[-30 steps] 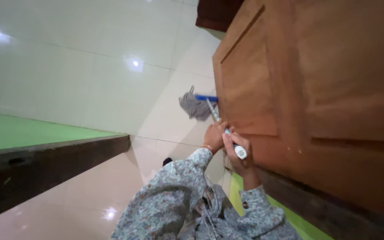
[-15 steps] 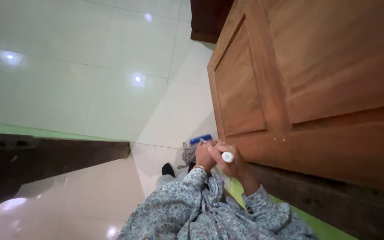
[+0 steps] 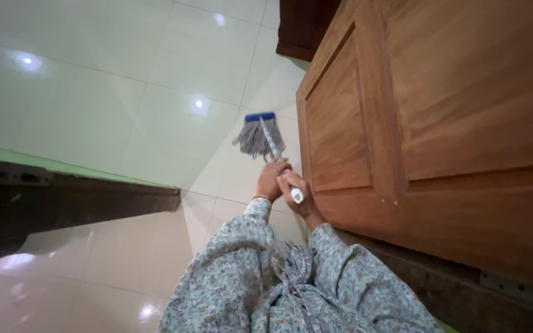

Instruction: The person mops a tiled floor using a mop with a blue base and white strings, moving through a doorway and around objects on the floor.

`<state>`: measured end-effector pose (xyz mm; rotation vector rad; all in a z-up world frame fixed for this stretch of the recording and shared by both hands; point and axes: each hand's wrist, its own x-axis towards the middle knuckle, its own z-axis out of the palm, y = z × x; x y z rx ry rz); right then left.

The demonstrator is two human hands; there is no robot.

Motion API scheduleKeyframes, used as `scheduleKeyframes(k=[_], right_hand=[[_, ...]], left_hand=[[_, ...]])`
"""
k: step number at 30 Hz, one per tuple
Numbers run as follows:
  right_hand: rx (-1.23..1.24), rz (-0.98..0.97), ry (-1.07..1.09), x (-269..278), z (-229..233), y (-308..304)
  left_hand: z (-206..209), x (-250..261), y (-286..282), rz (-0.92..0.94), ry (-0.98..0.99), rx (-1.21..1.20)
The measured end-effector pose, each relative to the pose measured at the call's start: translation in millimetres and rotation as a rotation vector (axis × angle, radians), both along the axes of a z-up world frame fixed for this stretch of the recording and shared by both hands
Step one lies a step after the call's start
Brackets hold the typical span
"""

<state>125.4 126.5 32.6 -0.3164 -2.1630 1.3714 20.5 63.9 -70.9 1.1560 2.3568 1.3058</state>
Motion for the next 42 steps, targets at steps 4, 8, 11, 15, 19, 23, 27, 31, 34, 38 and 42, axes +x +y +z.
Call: scheduleKeyframes(k=[4,8,11,15,19,23,27,31,34,38,42], right_hand=[[0.105,0.072,-0.095,14.6,2.0,1.9],[0.131,0.121,-0.069,28.1,44.0,2.1],[0.053,0.228,-0.25,46.7,90.6,10.2],[-0.139,0.367,-0.27,45.6,126.1,-1.9],[-0.202,0.492,-0.13,12.1,121.0,-27.2],[-0.048,0.632,0.01,-31.7,105.6,-51.5],[-0.001,0.653,0.029,-79.9,79.4,-70.0],[-0.015,0.661,-0.07,-147.3,29.7,-82.6],[0.096,0.656,-0.062,-188.0,-2.9,-88.8],[0.215,0.628,-0.003,-251.5,-22.2,-82.3],[0.145,0.385,-0.074,-282.8,-30.7,-68.5]], left_hand=[[-12.6,19.0,5.2,-0.117,0.119,0.157],[12.0,36.9,-0.7,-0.223,0.044,0.013],[44.1,60.8,-4.7,-0.153,0.144,0.224],[79.2,67.5,-24.2,-0.143,0.261,0.169],[83.5,43.3,-57.2,-0.04,0.253,0.256],[84.0,10.2,-92.1,0.03,0.229,0.254],[74.7,-42.2,-114.7,0.133,0.151,0.196],[46.1,-106.4,-129.1,0.32,0.196,0.07],[13.4,-148.7,-134.1,0.397,0.141,0.01],[-43.7,-213.4,-120.0,0.481,0.007,-0.019],[-61.6,-267.0,-84.3,0.401,0.085,0.039]])
